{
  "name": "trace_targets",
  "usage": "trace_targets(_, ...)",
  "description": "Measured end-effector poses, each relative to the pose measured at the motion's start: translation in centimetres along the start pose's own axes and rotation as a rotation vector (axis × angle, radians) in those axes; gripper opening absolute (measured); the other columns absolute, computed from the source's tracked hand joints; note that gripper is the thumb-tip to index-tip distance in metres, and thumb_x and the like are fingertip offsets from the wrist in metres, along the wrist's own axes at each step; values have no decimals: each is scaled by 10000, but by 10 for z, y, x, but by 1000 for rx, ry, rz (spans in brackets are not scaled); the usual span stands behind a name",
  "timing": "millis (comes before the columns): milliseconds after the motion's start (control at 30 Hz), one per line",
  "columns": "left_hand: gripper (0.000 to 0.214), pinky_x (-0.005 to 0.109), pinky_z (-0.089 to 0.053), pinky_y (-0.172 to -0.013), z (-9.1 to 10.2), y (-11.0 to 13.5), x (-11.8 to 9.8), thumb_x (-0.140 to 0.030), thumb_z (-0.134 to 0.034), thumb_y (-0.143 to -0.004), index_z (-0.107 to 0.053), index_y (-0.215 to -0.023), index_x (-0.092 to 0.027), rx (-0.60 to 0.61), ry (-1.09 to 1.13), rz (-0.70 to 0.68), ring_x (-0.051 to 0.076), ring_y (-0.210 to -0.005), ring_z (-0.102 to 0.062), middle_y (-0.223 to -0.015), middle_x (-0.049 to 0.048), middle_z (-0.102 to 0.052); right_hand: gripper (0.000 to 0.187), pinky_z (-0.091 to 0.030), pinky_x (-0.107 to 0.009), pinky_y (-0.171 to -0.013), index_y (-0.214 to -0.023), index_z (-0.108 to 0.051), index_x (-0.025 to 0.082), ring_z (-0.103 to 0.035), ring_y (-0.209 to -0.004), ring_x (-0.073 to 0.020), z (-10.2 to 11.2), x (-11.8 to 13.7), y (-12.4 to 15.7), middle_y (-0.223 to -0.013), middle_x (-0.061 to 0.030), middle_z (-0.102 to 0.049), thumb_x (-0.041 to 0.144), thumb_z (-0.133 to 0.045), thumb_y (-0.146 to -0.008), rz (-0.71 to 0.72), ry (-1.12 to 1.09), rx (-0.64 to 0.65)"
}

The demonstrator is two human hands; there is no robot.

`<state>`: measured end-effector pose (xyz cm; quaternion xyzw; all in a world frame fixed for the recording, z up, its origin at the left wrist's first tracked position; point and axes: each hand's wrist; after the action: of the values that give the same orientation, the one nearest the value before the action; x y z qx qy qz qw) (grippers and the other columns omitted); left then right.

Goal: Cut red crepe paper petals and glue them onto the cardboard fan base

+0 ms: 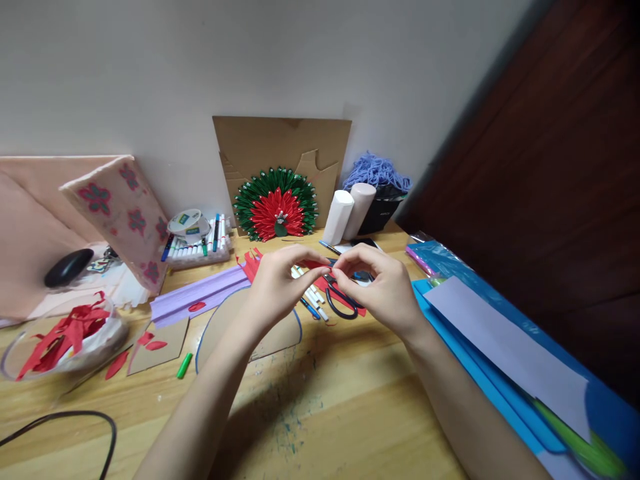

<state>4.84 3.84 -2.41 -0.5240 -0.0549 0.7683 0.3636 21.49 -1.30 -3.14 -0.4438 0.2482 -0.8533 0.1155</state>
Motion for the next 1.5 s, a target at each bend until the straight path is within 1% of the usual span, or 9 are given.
trace_targets(200, 77, 235, -488, -707, 0, 0, -3, -139, -621, -788, -681, -821, -175, 5, -24, -18, 126, -751, -635, -801, 16, -706, 25, -519, -244, -644, -780, -619, 185, -628, -671, -134, 0, 0, 1, -750, -6, -655, 165, -609, -771, -26, -32, 12)
trace_targets(367, 123, 259, -502, -712, 1, 0, -2, -249, -614, -809, -696, -864, -175, 23, 5, 63, 153, -779, -657, -850, 39, -724, 24, -521, -252, -631, -757, -613, 188, -622, -652, -138, 1, 1, 0, -720, -6, -647, 168, -607, -768, -25, -13, 15)
trace_targets(467, 122, 246, -502, -704, 1, 0, -2, -249, -624, -802, -700, -853, -169, 34, 30, 99, 149, -770, -659, -846, 39, -729, 20, -523, -247, -635, -766, -613, 185, -628, -662, -137, 1, 1, 0, -735, -7, -653, 166, -611, -766, -34, -40, 13)
trace_targets(667, 123, 238, -503, -726, 1, -1, -4, -231, -634, -794, -698, -875, -164, 37, 79, 85, 143, -793, -659, -867, 39, -728, 41, -535, -254, -656, -812, -644, 180, -653, -709, -148, 0, -1, 1, -787, -19, -678, 186, -626, -775, -66, -131, 16)
trace_targets(767, 138, 237, -508, -713, 1, -1, -4, -227, -642, -785, -700, -894, -164, 31, 63, 91, 143, -788, -662, -874, 41, -731, 30, -541, -258, -647, -794, -654, 177, -654, -693, -147, 0, -1, 1, -762, -16, -680, 190, -638, -772, -75, -152, 17)
trace_targets(1033, 127, 254, -512, -684, 1, 0, -3, -251, -646, -779, -708, -851, -168, 19, 21, 113, 155, -756, -671, -835, 45, -738, 89, -558, -272, -660, -834, -691, 176, -673, -729, -166, 2, 1, 1, -815, -39, -707, 224, -668, -763, -120, -199, 6)
trace_targets(1200, 103, 254, -515, -678, 1, -1, -3, -229, -645, -774, -708, -826, -167, 11, 19, 120, 153, -741, -671, -816, 44, -736, 63, -547, -276, -647, -809, -688, 179, -661, -725, -169, 2, 1, 1, -804, -39, -698, 218, -655, -771, -92, -147, -6)
trace_targets(1333, 103, 259, -517, -701, 0, -1, -2, -233, -642, -774, -704, -820, -165, 16, 41, 134, 154, -755, -668, -823, 50, -732, 41, -515, -267, -637, -786, -667, 190, -634, -712, -156, 2, 1, 1, -778, -25, -672, 194, -627, -785, -20, -70, -10)
trace_targets(1500, 151, 284, -536, -722, -3, -1, 1, -274, -646, -769, -679, -834, -142, 76, 220, 238, 161, -757, -666, -844, 73, -723, 61, -475, -272, -657, -761, -631, 199, -600, -711, -149, 2, 4, 0, -759, -12, -633, 153, -599, -784, 82, 23, -21)
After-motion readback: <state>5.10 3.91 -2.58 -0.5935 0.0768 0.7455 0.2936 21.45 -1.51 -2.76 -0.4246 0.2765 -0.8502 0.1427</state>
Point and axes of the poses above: each hand's wrist, its own y-axis away from the middle knuckle, its own z-axis out of the back of the hand, x = y × z
